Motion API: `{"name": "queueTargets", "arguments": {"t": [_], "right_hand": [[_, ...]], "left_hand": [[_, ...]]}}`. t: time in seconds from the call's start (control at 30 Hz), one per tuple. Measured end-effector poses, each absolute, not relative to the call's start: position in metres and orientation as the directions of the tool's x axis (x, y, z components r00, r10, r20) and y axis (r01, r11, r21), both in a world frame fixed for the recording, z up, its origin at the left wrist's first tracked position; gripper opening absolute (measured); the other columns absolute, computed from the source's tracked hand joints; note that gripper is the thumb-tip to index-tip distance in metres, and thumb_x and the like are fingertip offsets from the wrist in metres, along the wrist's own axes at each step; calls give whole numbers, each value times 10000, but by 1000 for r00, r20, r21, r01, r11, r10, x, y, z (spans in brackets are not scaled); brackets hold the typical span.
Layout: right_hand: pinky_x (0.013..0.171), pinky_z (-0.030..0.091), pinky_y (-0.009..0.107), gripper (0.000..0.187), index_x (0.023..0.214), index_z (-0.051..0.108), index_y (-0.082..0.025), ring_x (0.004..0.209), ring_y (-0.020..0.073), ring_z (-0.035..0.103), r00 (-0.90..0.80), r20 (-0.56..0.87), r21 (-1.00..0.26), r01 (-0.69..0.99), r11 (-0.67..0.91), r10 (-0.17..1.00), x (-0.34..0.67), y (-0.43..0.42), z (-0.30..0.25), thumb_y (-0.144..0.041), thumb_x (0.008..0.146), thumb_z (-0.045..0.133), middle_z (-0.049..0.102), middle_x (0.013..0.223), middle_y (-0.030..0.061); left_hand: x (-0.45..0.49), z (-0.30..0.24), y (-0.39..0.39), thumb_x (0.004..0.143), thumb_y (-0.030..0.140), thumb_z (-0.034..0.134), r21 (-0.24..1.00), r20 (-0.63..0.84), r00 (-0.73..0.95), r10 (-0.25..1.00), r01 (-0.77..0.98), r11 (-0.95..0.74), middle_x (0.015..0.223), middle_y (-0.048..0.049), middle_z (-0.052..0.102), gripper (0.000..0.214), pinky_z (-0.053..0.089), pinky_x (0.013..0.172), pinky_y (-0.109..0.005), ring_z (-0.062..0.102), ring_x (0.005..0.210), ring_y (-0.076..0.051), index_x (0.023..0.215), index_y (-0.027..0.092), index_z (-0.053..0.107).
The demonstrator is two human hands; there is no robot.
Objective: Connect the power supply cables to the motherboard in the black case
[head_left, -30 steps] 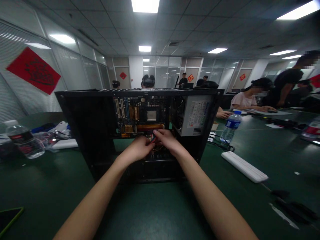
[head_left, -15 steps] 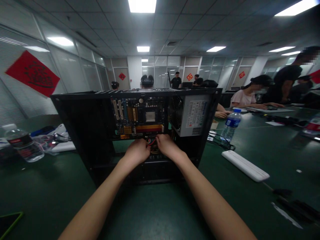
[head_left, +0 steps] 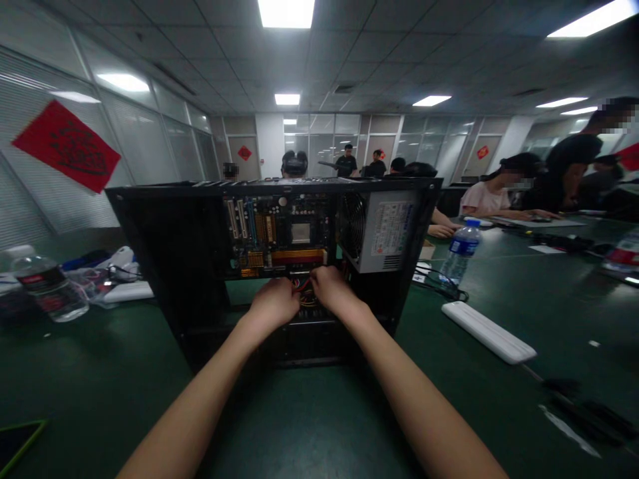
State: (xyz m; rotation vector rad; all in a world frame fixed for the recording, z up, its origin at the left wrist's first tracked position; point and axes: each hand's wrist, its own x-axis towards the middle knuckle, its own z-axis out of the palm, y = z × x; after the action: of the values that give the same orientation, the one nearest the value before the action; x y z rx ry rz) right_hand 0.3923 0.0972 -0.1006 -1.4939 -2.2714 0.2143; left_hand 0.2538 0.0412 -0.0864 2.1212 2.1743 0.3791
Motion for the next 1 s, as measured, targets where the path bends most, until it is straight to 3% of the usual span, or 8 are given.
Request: {"name": "queueTargets", "arguments": {"t": [0.5,0.73,0.87,1.0], "right_hand": [[788,472,275,283,1037,748,-129,976,242,690,-315,255,-319,865,387,914,390,105,-102,-191,948,487,726,1017,164],[791,477,283,286,1035,738,-143,989,248,689,-321,238,-301,873,384,916,390,103,-98,-199,961,468,723,1033,158],[772,485,296,268,1015,732,-139,974,263,695,-312,217,-278,888,365,925,389,98,-94,-183,953,474,721,1026,169],[763,487,289,249,1020,728,-135,974,264,699,-314,219,-285,885,369,924,389,94,-91,-152,933,495,724,1032,162]], "left_hand": [[258,-87,35,909,377,454,122,176,-37,984,992,16,984,-163,722,338,500,739,-365,679,933,-307,967,151,699],[235,-73,42,921,409,471,215,166,120,979,964,-155,831,-94,735,368,446,679,-294,666,781,-212,830,180,744],[221,-68,50,925,317,478,153,314,36,949,984,-88,975,-99,746,311,464,777,-308,674,924,-235,974,195,759],[225,-72,58,942,338,476,85,294,20,956,995,-47,1023,-108,743,319,484,777,-328,686,957,-264,1042,203,748]]}}
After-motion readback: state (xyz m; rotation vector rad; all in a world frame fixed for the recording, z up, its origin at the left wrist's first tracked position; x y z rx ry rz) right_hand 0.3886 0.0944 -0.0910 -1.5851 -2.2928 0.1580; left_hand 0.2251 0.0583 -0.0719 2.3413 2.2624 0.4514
